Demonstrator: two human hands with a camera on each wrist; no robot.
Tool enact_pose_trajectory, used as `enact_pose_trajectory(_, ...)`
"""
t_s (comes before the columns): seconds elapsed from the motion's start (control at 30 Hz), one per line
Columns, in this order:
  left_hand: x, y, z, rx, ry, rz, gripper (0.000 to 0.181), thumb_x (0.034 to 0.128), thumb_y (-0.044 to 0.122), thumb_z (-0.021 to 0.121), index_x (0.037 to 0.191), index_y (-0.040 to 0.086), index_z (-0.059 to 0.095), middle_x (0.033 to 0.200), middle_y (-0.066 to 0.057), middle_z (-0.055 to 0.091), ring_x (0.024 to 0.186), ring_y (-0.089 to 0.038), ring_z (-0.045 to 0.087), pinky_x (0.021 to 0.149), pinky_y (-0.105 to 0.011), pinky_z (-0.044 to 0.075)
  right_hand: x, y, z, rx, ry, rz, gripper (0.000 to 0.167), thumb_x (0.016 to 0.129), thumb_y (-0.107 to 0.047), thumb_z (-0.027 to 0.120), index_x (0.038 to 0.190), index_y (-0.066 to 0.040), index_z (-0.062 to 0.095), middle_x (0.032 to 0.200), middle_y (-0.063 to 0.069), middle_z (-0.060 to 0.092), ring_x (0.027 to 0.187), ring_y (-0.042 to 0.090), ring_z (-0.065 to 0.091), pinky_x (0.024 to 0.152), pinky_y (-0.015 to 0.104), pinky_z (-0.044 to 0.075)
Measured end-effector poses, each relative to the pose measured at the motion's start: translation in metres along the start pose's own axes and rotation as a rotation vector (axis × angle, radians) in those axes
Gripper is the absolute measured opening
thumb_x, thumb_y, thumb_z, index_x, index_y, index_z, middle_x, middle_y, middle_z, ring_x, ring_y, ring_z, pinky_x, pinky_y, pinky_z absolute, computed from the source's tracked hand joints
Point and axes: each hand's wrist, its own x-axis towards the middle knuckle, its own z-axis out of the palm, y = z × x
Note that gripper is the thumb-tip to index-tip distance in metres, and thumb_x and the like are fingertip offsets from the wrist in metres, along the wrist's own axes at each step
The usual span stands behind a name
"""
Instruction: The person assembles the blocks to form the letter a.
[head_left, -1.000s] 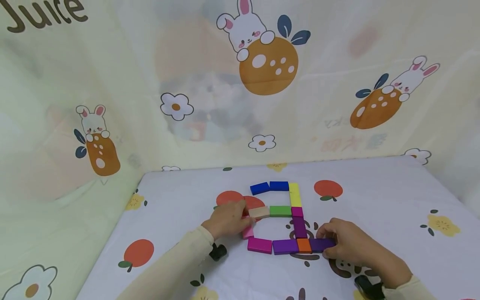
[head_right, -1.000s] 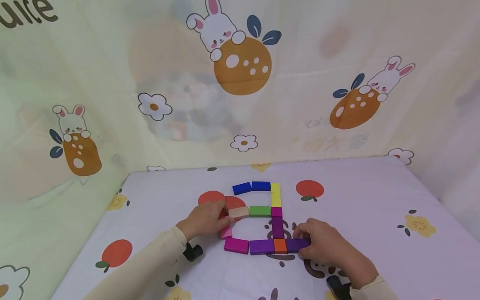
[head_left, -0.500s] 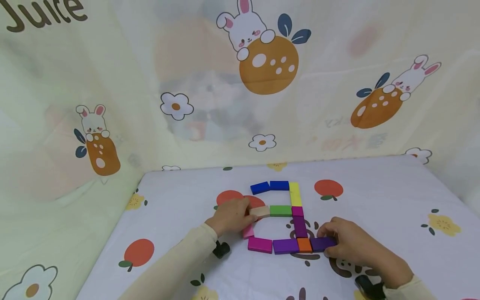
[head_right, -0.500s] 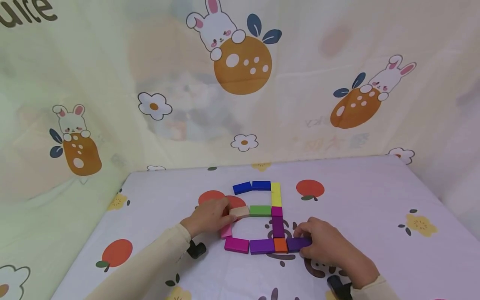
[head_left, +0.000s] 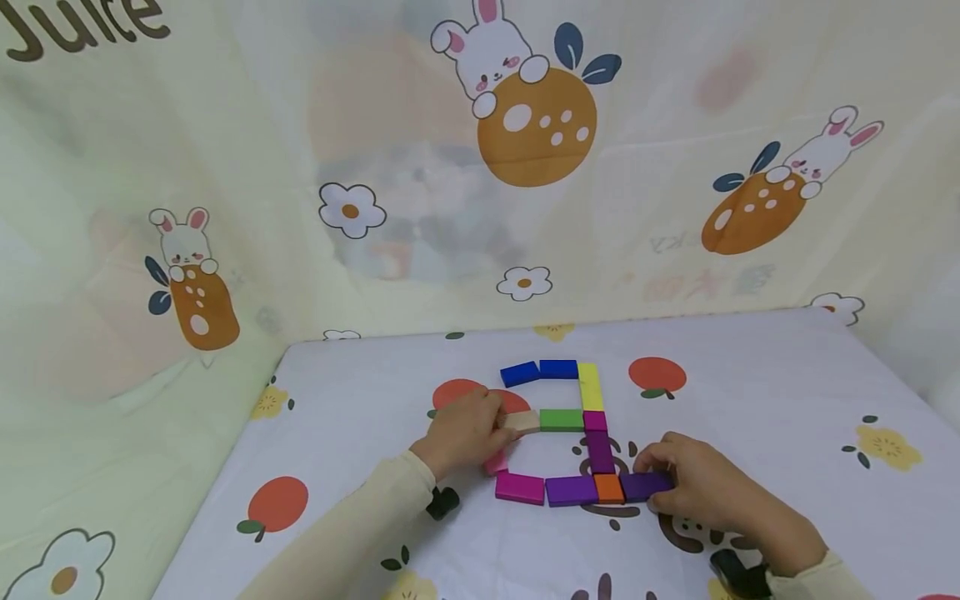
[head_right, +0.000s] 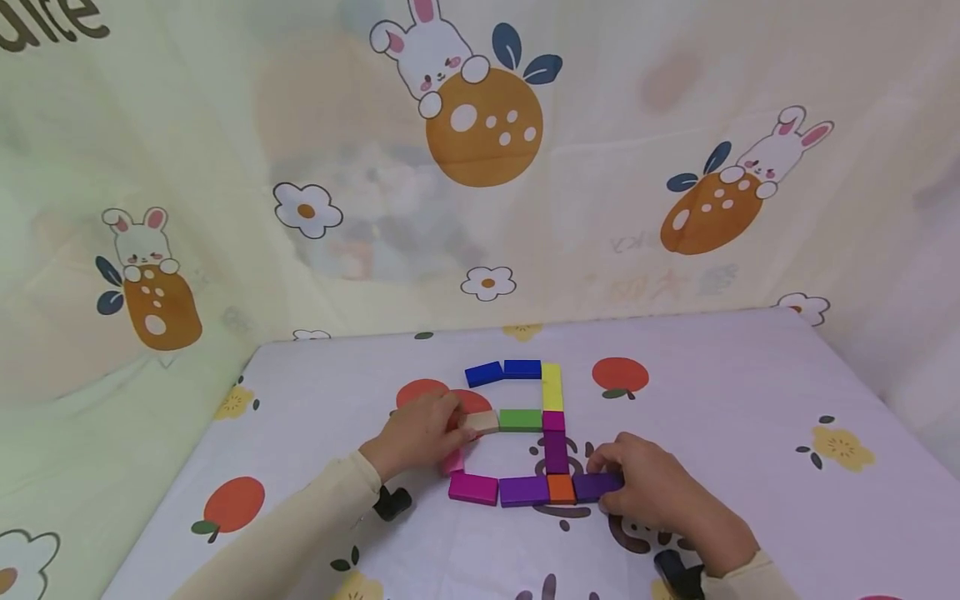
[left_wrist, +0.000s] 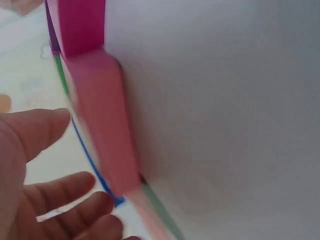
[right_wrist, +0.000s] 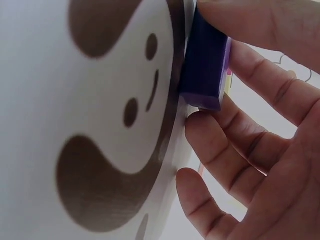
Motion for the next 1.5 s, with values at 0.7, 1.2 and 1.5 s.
enact_pose_trajectory(0.7,-0.024,0.044,0.012,0.2,-0.079,0.416,0.03,0.0942,0.05,0.075,0.103,0.021,0.072,0.084,0.011,0.056,0.076,-0.003,0.047,0.072,-0.02,0.037,0.001,-0.012,0.002,-0.047,0.024,-0.032,0.039,0.072,-0.029,0.095,0.102,-0.018,0.073,0.09,-0.002,0.059,0.086,0.017,0.055,0.076,0.037,0.052)
enact_pose_trajectory(1.2,-0.026,0.042,0.015,0.22,-0.036,0.433,0.028,0.0941,0.05,0.074,0.1,0.023,0.07,0.082,0.012,0.053,0.077,-0.002,0.046,0.074,-0.021,0.036,0.008,-0.02,0.005,-0.065,-0.016,-0.013,0.035,0.073,-0.03,0.095,0.099,-0.022,0.072,0.094,-0.002,0.059,0.089,0.018,0.055,0.079,0.04,0.054)
enact_pose_trajectory(1.5,-0.029,0.042,0.014,0.211,-0.033,0.434,0.029,0.094,0.052,0.074,0.1,0.024,0.07,0.083,0.012,0.053,0.077,-0.002,0.046,0.076,-0.021,0.036,0.009,-0.023,0.006,-0.069,-0.011,-0.006,0.035,0.073,-0.029,0.096,0.097,-0.022,0.072,0.094,-0.002,0.059,0.088,0.018,0.054,0.077,0.039,0.052)
